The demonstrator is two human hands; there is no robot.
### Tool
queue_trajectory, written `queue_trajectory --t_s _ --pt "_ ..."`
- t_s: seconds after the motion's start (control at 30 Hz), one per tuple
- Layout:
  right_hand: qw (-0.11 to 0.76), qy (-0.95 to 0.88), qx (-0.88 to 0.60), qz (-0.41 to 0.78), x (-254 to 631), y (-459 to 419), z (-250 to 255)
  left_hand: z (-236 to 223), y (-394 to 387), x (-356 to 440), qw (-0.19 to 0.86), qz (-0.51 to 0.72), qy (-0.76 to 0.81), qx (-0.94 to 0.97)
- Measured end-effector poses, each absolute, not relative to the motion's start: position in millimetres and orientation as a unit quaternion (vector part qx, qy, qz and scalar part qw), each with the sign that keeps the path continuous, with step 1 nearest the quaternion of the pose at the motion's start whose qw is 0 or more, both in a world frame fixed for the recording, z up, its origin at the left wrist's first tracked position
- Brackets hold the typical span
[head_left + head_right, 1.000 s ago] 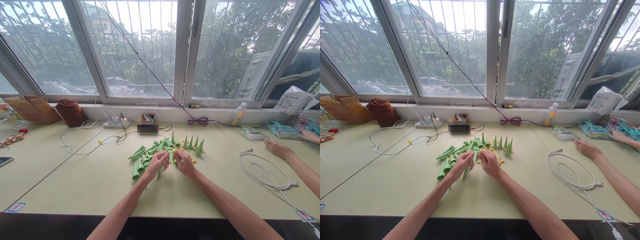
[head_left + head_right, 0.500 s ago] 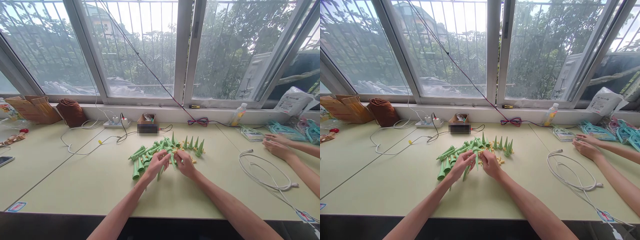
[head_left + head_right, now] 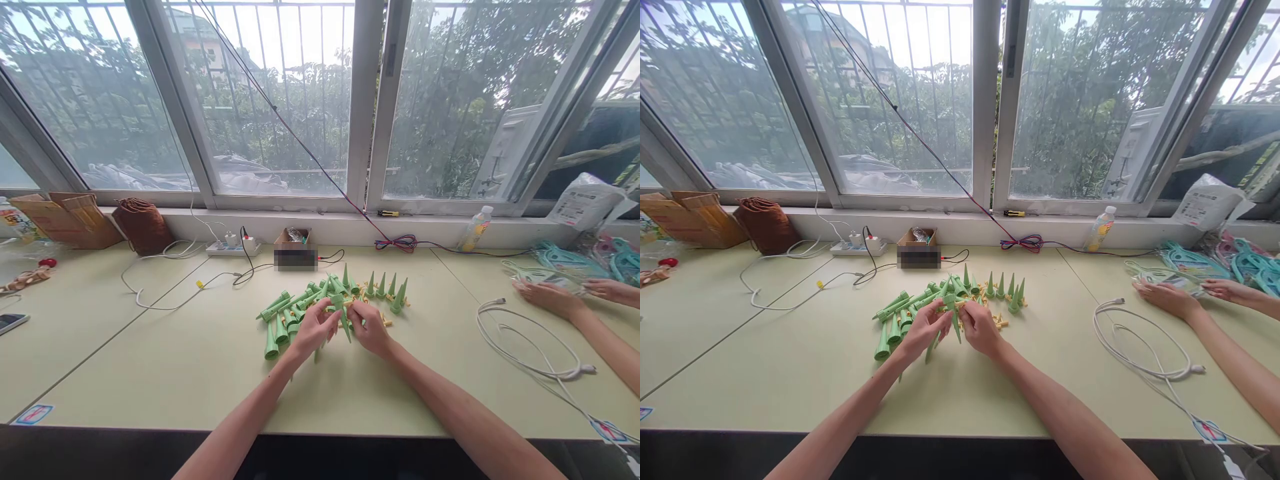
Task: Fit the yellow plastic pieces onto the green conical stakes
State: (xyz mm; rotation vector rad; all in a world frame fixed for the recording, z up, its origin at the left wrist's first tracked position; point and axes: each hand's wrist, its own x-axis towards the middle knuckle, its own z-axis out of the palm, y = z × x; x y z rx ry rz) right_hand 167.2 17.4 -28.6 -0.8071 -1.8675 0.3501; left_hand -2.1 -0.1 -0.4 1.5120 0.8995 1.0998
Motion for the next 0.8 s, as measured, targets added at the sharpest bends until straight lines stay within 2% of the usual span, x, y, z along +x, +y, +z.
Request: queue_trajectory --t_s 0.43,0.8 --pt "0.505 -0.777 -0.347 0.144 164.1 17.6 -31.2 -6.3 0.6 4.8 0.485 0.485 0.363 0.631" --pt "0.511 -0.767 -0.352 0.162 162.8 18.7 -34.4 -10.5 0.1 4.5 0.413 0.504 0.37 0.662"
